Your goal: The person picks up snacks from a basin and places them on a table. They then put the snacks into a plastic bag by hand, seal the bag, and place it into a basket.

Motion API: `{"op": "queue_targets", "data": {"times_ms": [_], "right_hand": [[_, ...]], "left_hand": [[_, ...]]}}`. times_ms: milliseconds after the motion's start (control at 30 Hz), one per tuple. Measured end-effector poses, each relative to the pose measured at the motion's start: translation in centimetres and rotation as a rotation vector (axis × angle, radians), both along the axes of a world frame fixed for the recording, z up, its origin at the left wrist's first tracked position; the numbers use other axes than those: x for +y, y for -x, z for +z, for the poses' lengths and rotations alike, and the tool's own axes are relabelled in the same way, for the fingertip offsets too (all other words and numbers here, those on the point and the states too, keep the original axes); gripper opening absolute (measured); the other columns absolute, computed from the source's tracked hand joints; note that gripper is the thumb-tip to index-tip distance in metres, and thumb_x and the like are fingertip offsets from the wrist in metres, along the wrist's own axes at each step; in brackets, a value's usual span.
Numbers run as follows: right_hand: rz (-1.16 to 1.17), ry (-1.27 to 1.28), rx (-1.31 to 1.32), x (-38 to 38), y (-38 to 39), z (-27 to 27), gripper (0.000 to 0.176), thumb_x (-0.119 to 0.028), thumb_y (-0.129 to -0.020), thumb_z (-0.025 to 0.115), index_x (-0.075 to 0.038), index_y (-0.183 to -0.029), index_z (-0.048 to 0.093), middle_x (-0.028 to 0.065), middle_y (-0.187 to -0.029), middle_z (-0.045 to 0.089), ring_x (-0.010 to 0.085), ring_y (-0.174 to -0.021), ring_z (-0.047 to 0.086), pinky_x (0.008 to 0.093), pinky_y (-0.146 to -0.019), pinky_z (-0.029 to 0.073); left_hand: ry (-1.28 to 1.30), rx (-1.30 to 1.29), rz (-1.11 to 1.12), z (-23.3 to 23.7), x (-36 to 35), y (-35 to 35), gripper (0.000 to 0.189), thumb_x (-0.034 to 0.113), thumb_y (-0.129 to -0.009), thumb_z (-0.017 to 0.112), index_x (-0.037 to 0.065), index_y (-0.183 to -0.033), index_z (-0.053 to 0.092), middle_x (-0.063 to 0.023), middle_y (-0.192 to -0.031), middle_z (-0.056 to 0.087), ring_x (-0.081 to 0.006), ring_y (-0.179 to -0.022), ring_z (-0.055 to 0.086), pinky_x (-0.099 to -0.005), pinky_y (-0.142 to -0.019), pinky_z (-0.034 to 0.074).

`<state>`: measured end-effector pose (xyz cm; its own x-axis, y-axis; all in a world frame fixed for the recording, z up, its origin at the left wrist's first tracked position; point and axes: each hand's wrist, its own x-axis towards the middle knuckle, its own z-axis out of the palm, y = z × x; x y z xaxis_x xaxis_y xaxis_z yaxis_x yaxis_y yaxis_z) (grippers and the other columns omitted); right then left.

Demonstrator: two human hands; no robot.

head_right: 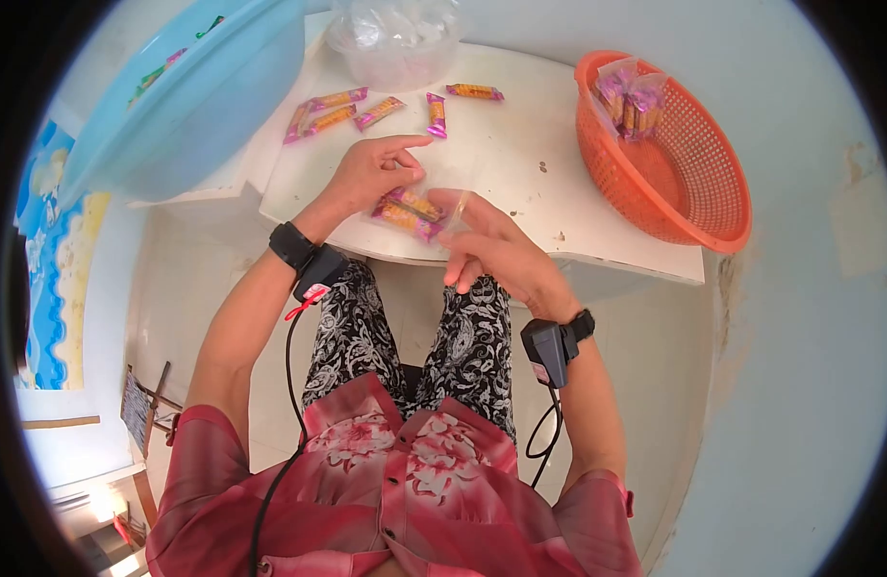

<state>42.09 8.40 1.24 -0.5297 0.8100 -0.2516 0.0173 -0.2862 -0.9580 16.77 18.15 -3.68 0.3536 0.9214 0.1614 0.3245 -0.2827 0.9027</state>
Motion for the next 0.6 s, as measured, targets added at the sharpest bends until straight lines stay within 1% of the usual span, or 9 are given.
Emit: {"op": "queue_targets", "data": {"times_ms": [100, 200, 233, 333, 433, 500, 533, 600], "right_hand": [[0.068, -0.036, -0.11, 0.1, 0.4, 0.7, 0.056, -0.011, -0.104, 0.061, -0.007, -0.158, 0.05, 0.0063, -0.122, 0.072, 0.0108, -0.076, 0.072, 0.0241, -0.063, 0.059], [0.132, -0.031, -0.172, 0.0, 0.6, 1.5, 0.056, -0.01, -0.103, 0.061, -0.006, -0.159, 0.05, 0.0062, -0.125, 0.071, 0.0111, -0.077, 0.072, 0.0245, -0.067, 0.06], [0.11, -0.031, -0.152, -0.1, 0.7, 1.4, 0.057, -0.01, -0.103, 0.061, -0.006, -0.159, 0.05, 0.007, -0.128, 0.07, 0.0116, -0.077, 0.072, 0.0249, -0.067, 0.061], [0.021, -0.016, -0.067, -0.4, 0.8, 0.6, 0.057, -0.009, -0.103, 0.061, -0.004, -0.159, 0.049, 0.0104, -0.138, 0.067, 0.013, -0.079, 0.073, 0.0261, -0.069, 0.062], [-0.129, -0.015, 0.064, -1.6, 0.6, -0.2, 0.056, -0.009, -0.104, 0.061, 0.0, -0.158, 0.049, 0.0152, -0.147, 0.064, 0.0141, -0.079, 0.073, 0.0276, -0.07, 0.062], [-0.243, -0.062, 0.142, -3.0, 0.4, -0.2, 0.055, -0.009, -0.105, 0.06, 0.002, -0.158, 0.049, 0.0184, -0.147, 0.065, 0.0143, -0.079, 0.073, 0.0288, -0.07, 0.063], [-0.283, -0.061, 0.147, -3.5, 0.1, -0.3, 0.053, -0.011, -0.105, 0.06, 0.003, -0.156, 0.05, 0.0193, -0.145, 0.066, 0.0142, -0.078, 0.073, 0.0285, -0.069, 0.062], [-0.368, -0.06, 0.156, -4.2, -1.0, -0.4, 0.049, -0.013, -0.107, 0.061, 0.004, -0.152, 0.054, 0.0212, -0.14, 0.07, 0.014, -0.074, 0.072, 0.0279, -0.067, 0.061]], "left_hand": [[0.008, -0.064, -0.002, -0.1, 0.0, -0.1, 0.05, 0.013, -0.093, 0.076, 0.011, -0.143, 0.071, -0.0015, -0.095, 0.08, -0.007, -0.071, 0.063, -0.0262, -0.067, 0.053], [-0.009, -0.116, 0.009, -0.6, -0.1, -0.1, 0.051, 0.011, -0.094, 0.075, 0.011, -0.144, 0.071, -0.0006, -0.095, 0.08, -0.0056, -0.07, 0.061, -0.0252, -0.066, 0.052], [-0.015, -0.129, 0.014, -0.7, -0.3, -0.2, 0.05, 0.011, -0.094, 0.075, 0.012, -0.144, 0.071, -0.0002, -0.094, 0.08, -0.0052, -0.07, 0.061, -0.025, -0.066, 0.052], [-0.014, -0.038, -0.005, -0.4, -0.6, 0.0, 0.053, 0.007, -0.099, 0.074, 0.012, -0.151, 0.065, 0.0013, -0.1, 0.076, -0.0018, -0.075, 0.055, -0.0208, -0.068, 0.049], [-0.075, -0.11, 0.047, -0.5, -0.9, 0.1, 0.053, 0.012, -0.096, 0.073, 0.013, -0.148, 0.068, -0.0007, -0.1, 0.08, -0.0061, -0.071, 0.06, -0.0262, -0.067, 0.053], [-0.122, -0.109, 0.064, -0.1, -1.4, 0.3, 0.056, 0.012, -0.096, 0.073, 0.014, -0.151, 0.065, -0.0019, -0.109, 0.078, -0.0074, -0.073, 0.06, -0.0269, -0.07, 0.054], [-0.144, -0.11, 0.074, 0.1, -1.8, 0.4, 0.057, 0.012, -0.096, 0.072, 0.015, -0.153, 0.063, -0.0025, -0.113, 0.078, -0.008, -0.074, 0.06, -0.0273, -0.071, 0.054], [-0.186, -0.074, 0.168, 0.1, -2.5, 0.9, 0.057, 0.012, -0.097, 0.072, 0.014, -0.153, 0.062, -0.0037, -0.119, 0.075, -0.0104, -0.076, 0.06, -0.0283, -0.072, 0.054]]}}
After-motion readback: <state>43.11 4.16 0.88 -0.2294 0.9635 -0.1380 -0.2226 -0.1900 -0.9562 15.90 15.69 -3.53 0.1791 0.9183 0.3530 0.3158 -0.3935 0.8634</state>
